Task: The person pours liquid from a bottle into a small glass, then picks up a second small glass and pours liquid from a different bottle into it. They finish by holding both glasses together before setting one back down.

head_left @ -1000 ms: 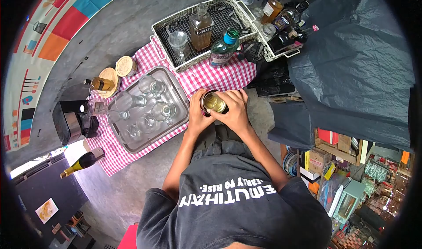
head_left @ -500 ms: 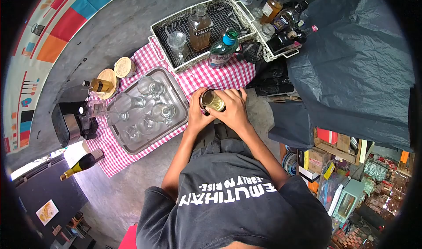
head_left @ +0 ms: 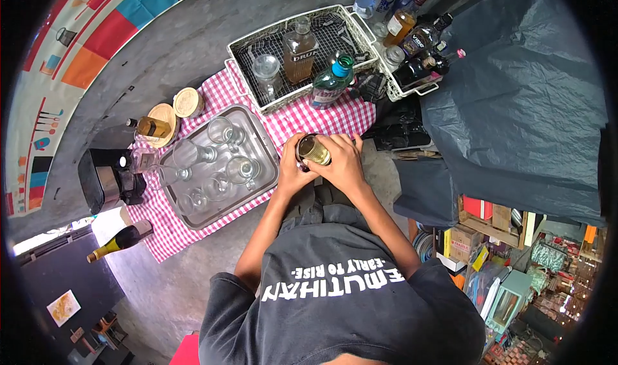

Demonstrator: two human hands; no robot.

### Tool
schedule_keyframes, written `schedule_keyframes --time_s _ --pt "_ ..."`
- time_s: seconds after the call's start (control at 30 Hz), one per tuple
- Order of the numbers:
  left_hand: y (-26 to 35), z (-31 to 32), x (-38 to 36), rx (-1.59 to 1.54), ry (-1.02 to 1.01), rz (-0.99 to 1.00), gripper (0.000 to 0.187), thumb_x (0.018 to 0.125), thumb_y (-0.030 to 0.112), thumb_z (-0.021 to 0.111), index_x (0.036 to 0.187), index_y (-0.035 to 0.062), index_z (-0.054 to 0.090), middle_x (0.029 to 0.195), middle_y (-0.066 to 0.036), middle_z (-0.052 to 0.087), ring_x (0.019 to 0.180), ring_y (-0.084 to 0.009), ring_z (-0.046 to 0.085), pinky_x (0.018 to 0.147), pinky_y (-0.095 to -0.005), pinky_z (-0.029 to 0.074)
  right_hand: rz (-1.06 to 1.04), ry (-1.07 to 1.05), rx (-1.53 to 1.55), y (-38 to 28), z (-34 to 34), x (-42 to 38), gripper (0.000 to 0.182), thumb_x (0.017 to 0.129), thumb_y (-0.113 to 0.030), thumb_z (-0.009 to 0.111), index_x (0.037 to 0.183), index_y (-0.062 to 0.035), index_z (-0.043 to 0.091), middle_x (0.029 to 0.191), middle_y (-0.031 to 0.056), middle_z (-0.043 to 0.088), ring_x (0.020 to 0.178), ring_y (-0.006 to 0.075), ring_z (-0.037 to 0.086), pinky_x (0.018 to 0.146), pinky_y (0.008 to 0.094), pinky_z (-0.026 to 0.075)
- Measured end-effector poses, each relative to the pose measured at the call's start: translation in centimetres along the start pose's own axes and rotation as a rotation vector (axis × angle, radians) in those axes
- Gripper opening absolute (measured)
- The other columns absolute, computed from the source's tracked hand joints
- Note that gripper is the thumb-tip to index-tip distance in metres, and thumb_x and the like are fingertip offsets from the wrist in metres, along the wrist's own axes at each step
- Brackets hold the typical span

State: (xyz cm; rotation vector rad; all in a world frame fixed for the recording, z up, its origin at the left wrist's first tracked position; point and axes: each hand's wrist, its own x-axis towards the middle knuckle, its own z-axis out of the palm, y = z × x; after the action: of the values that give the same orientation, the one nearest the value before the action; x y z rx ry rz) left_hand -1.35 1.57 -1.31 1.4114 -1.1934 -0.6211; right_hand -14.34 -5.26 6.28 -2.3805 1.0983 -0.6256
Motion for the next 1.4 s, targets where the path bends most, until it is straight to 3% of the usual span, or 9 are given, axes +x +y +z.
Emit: schedule_keyframes --time_s 1.4 --pt "-0.8 -0.4 0.5 0.017 0.013 -0.007 0.087 0.059 0.020 0.087 0.131 -0.0010 0.044 0.125 -0.017 0.054 0.117 -0.0341 0.055 0.098 -0.0421 0.045 -0.012 -0.058 -0.026 0.3 0.5 1.0 0.053 0.071 -0.039 0.080 0.109 -0.0059 0.067 0.097 0.0086 0.065 0.097 0.0272 0.060 0.100 0.0513 0.031"
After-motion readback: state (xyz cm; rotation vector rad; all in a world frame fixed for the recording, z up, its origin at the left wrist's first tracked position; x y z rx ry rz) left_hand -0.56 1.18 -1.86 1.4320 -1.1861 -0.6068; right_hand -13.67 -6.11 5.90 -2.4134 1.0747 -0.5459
